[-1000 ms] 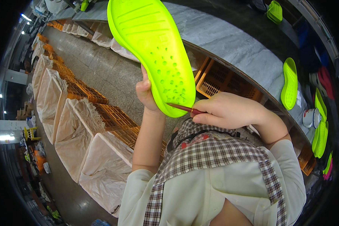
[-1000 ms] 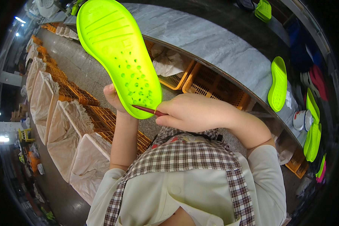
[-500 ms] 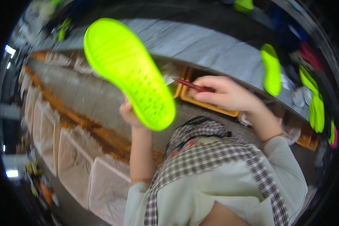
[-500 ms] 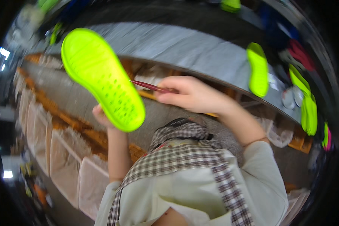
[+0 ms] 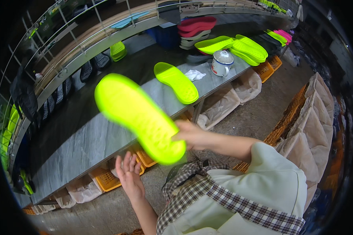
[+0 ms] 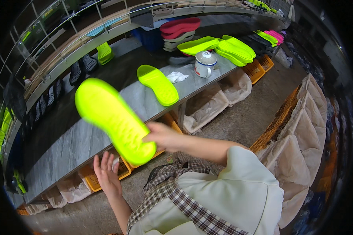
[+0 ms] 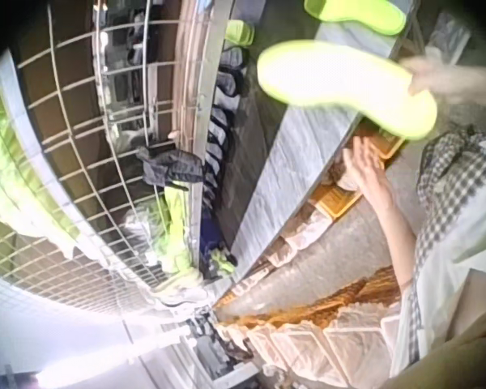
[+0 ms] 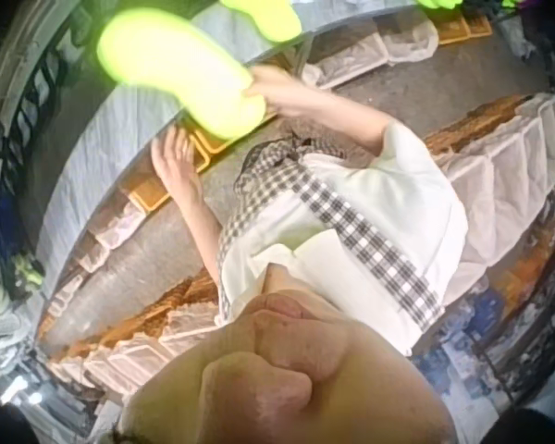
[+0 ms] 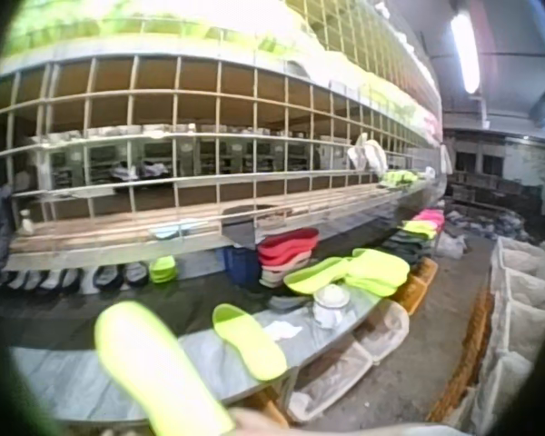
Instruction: The person picks up pairs of neon green and black plastic slippers, turns them over to show the soles, and places them in a row on a metal shelf. The person handles each pair one at a time, aligning them neatly on the display surface.
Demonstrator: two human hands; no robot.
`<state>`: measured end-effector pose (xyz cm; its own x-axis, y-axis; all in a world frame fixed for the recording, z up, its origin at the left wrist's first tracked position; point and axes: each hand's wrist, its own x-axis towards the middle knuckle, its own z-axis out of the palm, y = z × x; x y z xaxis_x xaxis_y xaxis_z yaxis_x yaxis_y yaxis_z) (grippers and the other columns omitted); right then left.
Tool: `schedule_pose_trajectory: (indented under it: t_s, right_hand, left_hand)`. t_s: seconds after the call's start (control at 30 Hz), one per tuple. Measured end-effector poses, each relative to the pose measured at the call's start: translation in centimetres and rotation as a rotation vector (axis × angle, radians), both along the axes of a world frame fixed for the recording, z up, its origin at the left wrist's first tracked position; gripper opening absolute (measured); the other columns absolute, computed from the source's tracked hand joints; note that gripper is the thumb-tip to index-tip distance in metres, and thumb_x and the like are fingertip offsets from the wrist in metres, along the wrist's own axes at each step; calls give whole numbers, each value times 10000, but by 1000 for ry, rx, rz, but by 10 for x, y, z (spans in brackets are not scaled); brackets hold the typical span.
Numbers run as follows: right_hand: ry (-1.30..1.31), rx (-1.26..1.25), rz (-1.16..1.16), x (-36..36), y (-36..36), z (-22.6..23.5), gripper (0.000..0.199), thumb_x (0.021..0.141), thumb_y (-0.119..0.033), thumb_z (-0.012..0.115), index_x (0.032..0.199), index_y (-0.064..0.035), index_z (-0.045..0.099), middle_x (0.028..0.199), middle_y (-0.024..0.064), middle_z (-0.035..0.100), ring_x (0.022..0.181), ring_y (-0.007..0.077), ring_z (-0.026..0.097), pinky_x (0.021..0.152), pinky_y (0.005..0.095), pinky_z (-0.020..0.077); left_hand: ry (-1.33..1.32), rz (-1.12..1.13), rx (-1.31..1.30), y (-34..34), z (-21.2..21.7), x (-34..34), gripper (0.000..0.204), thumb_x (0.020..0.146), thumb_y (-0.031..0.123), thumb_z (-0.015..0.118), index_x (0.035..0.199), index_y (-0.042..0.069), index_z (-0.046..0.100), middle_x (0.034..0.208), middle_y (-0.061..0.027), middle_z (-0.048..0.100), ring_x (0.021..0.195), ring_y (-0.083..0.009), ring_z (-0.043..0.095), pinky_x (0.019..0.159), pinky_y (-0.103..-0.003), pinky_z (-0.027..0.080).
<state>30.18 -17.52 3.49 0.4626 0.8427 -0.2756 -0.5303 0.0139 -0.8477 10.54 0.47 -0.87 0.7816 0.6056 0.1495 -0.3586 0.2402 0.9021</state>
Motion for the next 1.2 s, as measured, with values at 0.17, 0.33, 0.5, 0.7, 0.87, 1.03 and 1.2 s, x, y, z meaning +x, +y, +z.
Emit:
schedule_pose_trajectory:
  t_s: [0.17, 0.33, 0.5, 0.7, 0.87, 1.03, 1.2]
  right_hand:
    - [-384, -47, -777, 88, -67, 32, 606, 839, -47, 523, 1392, -61, 278, 1098, 126, 559, 560, 112, 534, 364, 246, 342]
    - [-425, -129, -1065, 190, -88, 32, 634, 843, -168, 572, 1371, -104, 227, 855, 75, 495, 384, 100, 333, 325, 255, 231]
    - [-223, -60, -1106, 320, -62, 18, 461, 872, -253, 614, 1175, -112, 296, 818, 119, 467, 377, 122, 319, 324, 272, 243]
    - [-81, -217, -1185, 378, -28, -3, 527, 875, -348, 636, 1190, -124, 277, 800, 177, 518, 408, 128, 314, 349, 256, 247]
    - [-121, -334, -938, 343, -39, 5, 498, 907, -453, 541, 1201, -89, 370, 951, 257, 570, 381, 102, 273, 350, 247, 221]
    - [-311, -216, -890, 286, -46, 25, 382, 946, -381, 449, 1152, -63, 399, 853, 116, 541, 443, 67, 271, 371, 222, 212]
    - [-391, -52, -718, 228, -36, 29, 265, 955, -309, 408, 979, -55, 480, 861, 98, 564, 437, 78, 308, 372, 232, 226]
  left_hand:
    - [113, -5, -135, -9, -28, 1, 350, 944, 125, 521, 1273, 32, 444, 1172, -129, 569, 1004, -196, 591, 877, -312, 468]
    - [317, -28, -112, -24, -51, 3, 276, 938, 104, 527, 1198, 13, 505, 1124, -106, 602, 991, -183, 588, 867, -290, 456]
    - [510, -185, 280, -29, -66, 10, 191, 882, 140, 613, 1038, 32, 636, 1157, -115, 605, 1067, -239, 567, 942, -342, 419]
    - [809, -383, 774, -37, -94, 6, 205, 841, 216, 650, 1035, 191, 710, 1320, -123, 531, 1215, -338, 457, 1002, -423, 372]
    - [942, -514, 877, -45, -121, -1, 270, 859, 299, 595, 1100, 208, 679, 1323, -112, 530, 1239, -335, 448, 1010, -439, 357]
    - [932, -626, 889, -42, -139, -3, 310, 845, 295, 575, 1133, 209, 648, 1248, -71, 579, 1150, -321, 523, 953, -435, 409]
    - [860, -645, 1014, -42, -157, -14, 283, 833, 243, 562, 1095, 184, 649, 1113, -62, 627, 1021, -298, 591, 840, -436, 475]
